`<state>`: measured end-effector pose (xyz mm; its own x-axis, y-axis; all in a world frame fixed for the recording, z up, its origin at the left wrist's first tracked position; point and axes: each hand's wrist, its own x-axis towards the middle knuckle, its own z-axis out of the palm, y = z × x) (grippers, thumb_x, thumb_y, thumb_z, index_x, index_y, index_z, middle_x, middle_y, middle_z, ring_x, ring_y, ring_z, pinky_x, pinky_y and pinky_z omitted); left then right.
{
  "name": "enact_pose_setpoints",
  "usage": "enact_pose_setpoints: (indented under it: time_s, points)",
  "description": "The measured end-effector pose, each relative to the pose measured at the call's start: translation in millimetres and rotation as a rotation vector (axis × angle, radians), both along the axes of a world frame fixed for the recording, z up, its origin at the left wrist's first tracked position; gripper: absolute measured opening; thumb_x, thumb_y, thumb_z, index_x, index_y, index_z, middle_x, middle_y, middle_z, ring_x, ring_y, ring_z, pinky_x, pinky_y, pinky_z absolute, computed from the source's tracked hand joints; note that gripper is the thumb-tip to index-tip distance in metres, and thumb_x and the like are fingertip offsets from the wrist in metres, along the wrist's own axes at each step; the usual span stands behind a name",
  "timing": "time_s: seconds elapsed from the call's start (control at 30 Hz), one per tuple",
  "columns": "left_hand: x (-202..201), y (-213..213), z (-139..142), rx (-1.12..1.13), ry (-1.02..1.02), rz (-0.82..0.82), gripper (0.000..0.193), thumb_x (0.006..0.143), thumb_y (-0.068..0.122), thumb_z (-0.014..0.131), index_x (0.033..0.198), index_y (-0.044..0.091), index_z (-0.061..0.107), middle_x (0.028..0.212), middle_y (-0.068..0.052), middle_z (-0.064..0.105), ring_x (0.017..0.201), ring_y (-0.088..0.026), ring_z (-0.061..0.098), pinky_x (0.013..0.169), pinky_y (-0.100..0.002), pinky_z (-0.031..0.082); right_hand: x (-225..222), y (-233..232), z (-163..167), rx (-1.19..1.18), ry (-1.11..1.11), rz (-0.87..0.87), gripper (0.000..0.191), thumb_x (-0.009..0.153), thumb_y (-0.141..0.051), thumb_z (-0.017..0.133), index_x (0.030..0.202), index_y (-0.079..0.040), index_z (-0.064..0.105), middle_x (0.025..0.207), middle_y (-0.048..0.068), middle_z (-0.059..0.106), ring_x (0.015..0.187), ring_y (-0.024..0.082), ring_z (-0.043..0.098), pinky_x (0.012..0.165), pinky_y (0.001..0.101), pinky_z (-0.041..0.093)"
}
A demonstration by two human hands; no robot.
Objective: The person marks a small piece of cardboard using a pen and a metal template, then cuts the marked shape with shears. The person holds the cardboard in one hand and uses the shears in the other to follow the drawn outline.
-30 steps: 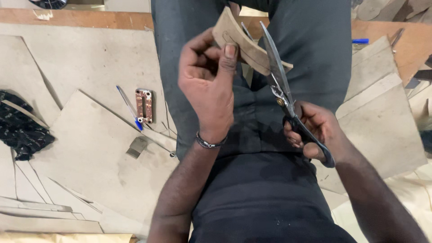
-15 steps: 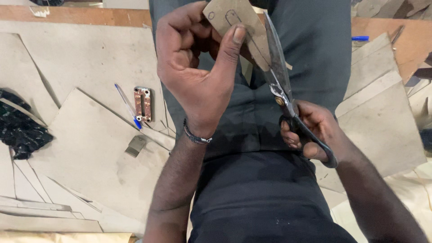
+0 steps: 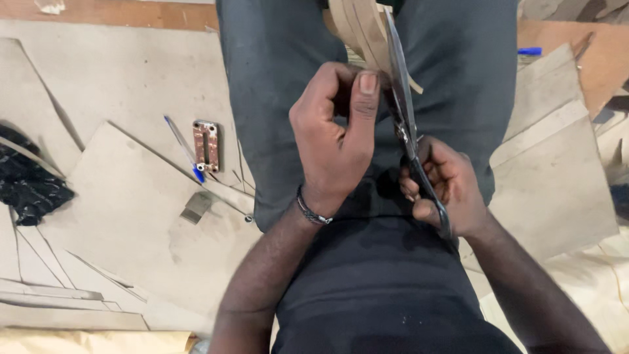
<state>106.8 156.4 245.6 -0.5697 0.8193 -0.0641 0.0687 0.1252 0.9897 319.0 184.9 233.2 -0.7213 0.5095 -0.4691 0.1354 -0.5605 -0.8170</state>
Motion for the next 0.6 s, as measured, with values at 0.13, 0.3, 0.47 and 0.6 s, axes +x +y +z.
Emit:
enact_pose_setpoints:
  time_s: [0.13,0.3,0.47,0.6]
  points:
    - [-8.3,0.6,-7.6,0.058,-0.233,-0.082,0.03,0.116,0.022,0.062,0.093,0.003,0.057,0.077,0.003,0.057,0.068,-0.001,0.046,0.06,-0.02,0.04,-0.7,0.2,2.2,0.054,-0.039,0.022,0.073,0.072,-0.062,0.091,0.1,-0.006,0.053,0.082,-0.002,0.056,0.074,0.004,0.054,0.066,0.0193,0.046]
    - [-7.2,4.7,-14.2,0.153,-0.437,-0.076,0.027,0.116,0.024,0.06,0.098,0.003,0.057,0.081,0.006,0.054,0.07,0.002,0.044,0.062,-0.017,0.038,3.6,2.9,3.5,-0.003,-0.055,0.04,0.077,0.07,-0.064,0.09,0.103,-0.005,0.054,0.084,-0.001,0.058,0.074,0.004,0.056,0.064,0.0182,0.046]
    - [-7.4,6.6,-16.4,0.153,-0.453,-0.049,0.025,0.114,0.023,0.064,0.1,0.003,0.059,0.082,0.005,0.056,0.071,0.0,0.047,0.062,-0.017,0.041,0.7,4.5,4.9,0.02,-0.074,0.053,0.076,0.072,-0.064,0.089,0.102,-0.004,0.053,0.083,-0.001,0.057,0.076,0.004,0.056,0.064,0.0185,0.046]
    - [-17.3,7.3,-15.4,0.065,-0.468,-0.108,0.019,0.111,0.019,0.064,0.1,0.004,0.061,0.075,0.004,0.057,0.061,0.0,0.048,0.052,-0.018,0.042,-6.7,9.1,8.7,0.176,-0.181,0.123,0.07,0.073,-0.064,0.087,0.1,-0.007,0.056,0.079,-0.003,0.058,0.071,0.003,0.057,0.064,0.02,0.049]
